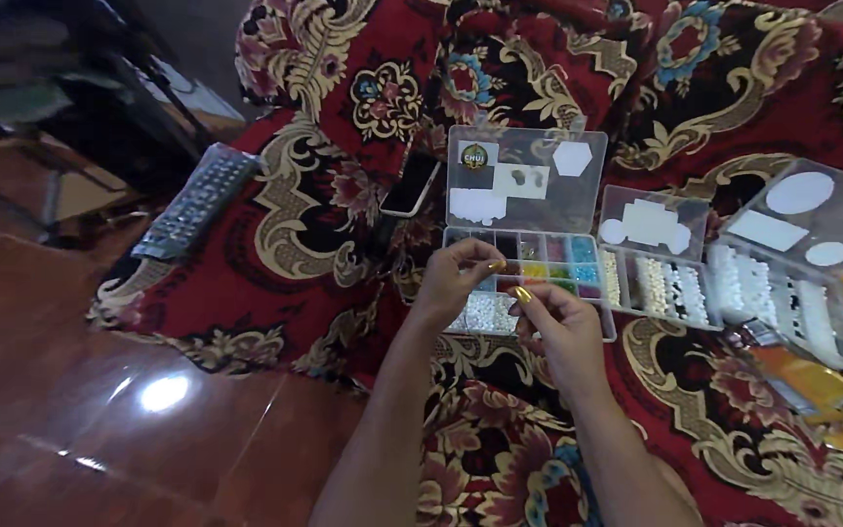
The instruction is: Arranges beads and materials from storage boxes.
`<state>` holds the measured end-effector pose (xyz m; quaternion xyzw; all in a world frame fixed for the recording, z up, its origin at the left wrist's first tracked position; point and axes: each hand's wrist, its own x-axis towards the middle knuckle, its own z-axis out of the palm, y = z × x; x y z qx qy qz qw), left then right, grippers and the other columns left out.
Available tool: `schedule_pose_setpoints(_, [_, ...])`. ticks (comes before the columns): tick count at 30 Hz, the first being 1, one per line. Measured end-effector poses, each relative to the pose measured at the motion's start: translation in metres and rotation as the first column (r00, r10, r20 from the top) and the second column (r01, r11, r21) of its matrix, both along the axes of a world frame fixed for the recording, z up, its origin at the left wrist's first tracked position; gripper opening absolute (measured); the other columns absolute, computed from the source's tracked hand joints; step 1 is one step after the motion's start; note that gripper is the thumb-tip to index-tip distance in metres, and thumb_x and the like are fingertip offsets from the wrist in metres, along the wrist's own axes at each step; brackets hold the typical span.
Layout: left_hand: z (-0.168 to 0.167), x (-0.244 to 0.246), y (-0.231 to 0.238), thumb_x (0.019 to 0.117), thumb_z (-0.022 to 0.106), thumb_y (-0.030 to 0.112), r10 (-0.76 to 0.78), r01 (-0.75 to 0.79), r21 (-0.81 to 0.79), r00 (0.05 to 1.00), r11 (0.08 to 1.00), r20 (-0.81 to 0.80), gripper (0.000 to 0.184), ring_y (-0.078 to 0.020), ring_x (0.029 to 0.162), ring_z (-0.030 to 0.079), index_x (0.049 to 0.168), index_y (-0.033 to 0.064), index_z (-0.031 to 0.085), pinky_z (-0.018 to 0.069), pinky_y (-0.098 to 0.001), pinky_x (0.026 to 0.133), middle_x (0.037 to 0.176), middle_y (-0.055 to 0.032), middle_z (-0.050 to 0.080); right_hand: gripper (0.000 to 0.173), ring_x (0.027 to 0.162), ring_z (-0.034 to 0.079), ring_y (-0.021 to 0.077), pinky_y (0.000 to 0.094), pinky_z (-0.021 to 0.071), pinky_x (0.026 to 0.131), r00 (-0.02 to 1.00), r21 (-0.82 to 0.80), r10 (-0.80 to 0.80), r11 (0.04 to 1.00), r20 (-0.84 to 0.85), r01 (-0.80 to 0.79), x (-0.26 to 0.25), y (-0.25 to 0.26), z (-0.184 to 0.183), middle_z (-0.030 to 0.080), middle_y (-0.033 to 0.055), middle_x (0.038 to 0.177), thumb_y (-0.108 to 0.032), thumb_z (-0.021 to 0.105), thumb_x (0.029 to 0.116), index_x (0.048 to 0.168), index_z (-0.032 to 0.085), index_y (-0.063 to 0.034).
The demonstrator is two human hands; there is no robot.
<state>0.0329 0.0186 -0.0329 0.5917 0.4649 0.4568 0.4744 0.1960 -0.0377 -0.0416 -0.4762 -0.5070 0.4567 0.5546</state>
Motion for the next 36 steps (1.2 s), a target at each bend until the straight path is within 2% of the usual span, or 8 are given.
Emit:
schedule_pose_setpoints(3, [-0.003, -0.008, 0.003, 0.0971, 0.066, 0.006, 0.153, -0.152, 0.017, 0.98, 0.988, -0.125, 0.006, -0.0067, 0.083, 0.064, 0.101, 0.0022, 0.069, 0.055, -0.0269, 0.079, 0.094, -0.003, 0.069, 0.015, 0.057, 0.064, 0.0026, 0.0172, 0.0563, 0.055, 1.0, -0.006, -0.008, 1.0, 0.006, 0.008, 0.0, 0.0, 0.001, 0.072, -0.0006, 0.076, -0.005, 0.06, 0.098, 0.098, 0.073, 0.0012])
schedule_pose_setpoints(5, [-0.012, -0.015, 0.008, 0.0986, 0.067, 0.013, 0.268, -0.26, 0.064, 0.929, 0.963, -0.255, 0.011, -0.0113, 0.081, 0.065, 0.104, 0.0052, 0.072, 0.0543, -0.0341, 0.077, 0.094, -0.0046, 0.072, 0.014, 0.057, 0.064, 0.0035, 0.018, 0.057, 0.055, 1.0, -0.011, -0.011, 1.0, -0.006, 0.011, -0.001, 0.001, 0.0, 0.072, 0.0002, 0.076, -0.004, 0.06, 0.0977, 0.098, 0.073, 0.0014])
schedule_pose_setpoints(8, [-0.021, -0.018, 0.01, 0.102, 0.062, 0.014, 0.348, -0.333, 0.111, 0.836, 0.936, -0.424, 0.015, -0.0203, 0.081, 0.068, 0.108, 0.0055, 0.073, 0.0549, -0.0445, 0.077, 0.096, -0.0086, 0.074, 0.014, 0.058, 0.065, 0.0043, 0.0186, 0.0577, 0.055, 1.0, -0.008, -0.016, 1.0, -0.01, 0.016, -0.001, 0.001, 0.0, 0.072, 0.0004, 0.076, -0.004, 0.06, 0.0979, 0.099, 0.073, 0.0014])
schedule_pose_setpoints(10, [-0.022, -0.016, 0.01, 0.1044, 0.058, 0.013, 0.331, -0.336, 0.089, 0.787, 0.938, -0.521, 0.018, -0.0266, 0.086, 0.07, 0.111, 0.0054, 0.072, 0.0544, -0.0504, 0.081, 0.1, -0.0105, 0.075, 0.014, 0.058, 0.065, 0.0042, 0.0185, 0.0576, 0.055, 1.0, -0.008, -0.016, 1.0, -0.011, 0.016, -0.001, 0.001, 0.0, 0.072, 0.0003, 0.075, -0.005, 0.06, 0.0981, 0.099, 0.073, 0.0013])
schedule_pose_setpoints(13, [-0.027, -0.013, 0.014, 0.1049, 0.057, 0.014, 0.251, -0.293, 0.045, 0.718, 0.955, -0.65, 0.022, -0.0402, 0.107, 0.065, 0.114, 0.0038, 0.074, 0.0456, -0.0608, 0.097, 0.109, -0.0173, 0.073, 0.015, 0.058, 0.065, 0.0043, 0.0185, 0.0575, 0.055, 1.0, 0.003, -0.015, 1.0, 0.004, 0.015, 0.0, 0.001, 0.0, 0.072, -0.0002, 0.075, -0.005, 0.06, 0.0979, 0.099, 0.074, 0.0004])
schedule_pose_setpoints(16, [-0.036, -0.01, 0.018, 0.1045, 0.058, 0.019, 0.174, -0.245, 0.009, 0.661, 0.969, -0.73, 0.025, -0.0441, 0.114, 0.061, 0.114, 0.003, 0.076, 0.0437, -0.0609, 0.1, 0.114, -0.0195, 0.071, 0.015, 0.058, 0.065, 0.0044, 0.0185, 0.0575, 0.055, 1.0, 0.015, -0.013, 1.0, -0.001, 0.013, 0.0, 0.001, 0.0, 0.071, -0.0004, 0.075, -0.005, 0.06, 0.0978, 0.099, 0.074, 0.0004])
schedule_pose_setpoints(24, [-0.044, -0.006, 0.02, 0.1057, 0.056, 0.026, 0.063, -0.182, -0.067, 0.624, 0.981, -0.779, 0.031, -0.0438, 0.118, 0.058, 0.115, 0.0023, 0.074, 0.0415, -0.0609, 0.101, 0.12, -0.0191, 0.069, 0.015, 0.06, 0.067, 0.0054, 0.0193, 0.0588, 0.057, 1.0, 0.001, -0.02, 1.0, -0.024, 0.02, -0.001, 0.001, 0.0, 0.072, 0.0006, 0.075, -0.004, 0.059, 0.0979, 0.099, 0.073, 0.0012])
schedule_pose_setpoints(36, [-0.042, 0.0, 0.022, 0.1045, 0.056, 0.016, 0.0, -0.162, -0.111, 0.565, 0.981, -0.825, 0.025, -0.0411, 0.124, 0.055, 0.119, 0.0054, 0.074, 0.0399, -0.0589, 0.104, 0.129, -0.019, 0.065, 0.015, 0.061, 0.068, 0.0052, 0.019, 0.0593, 0.057, 1.0, 0.004, -0.018, 1.0, -0.013, 0.018, 0.0, 0.002, -0.002, 0.072, 0.0, 0.076, -0.005, 0.059, 0.0985, 0.099, 0.073, 0.0007])
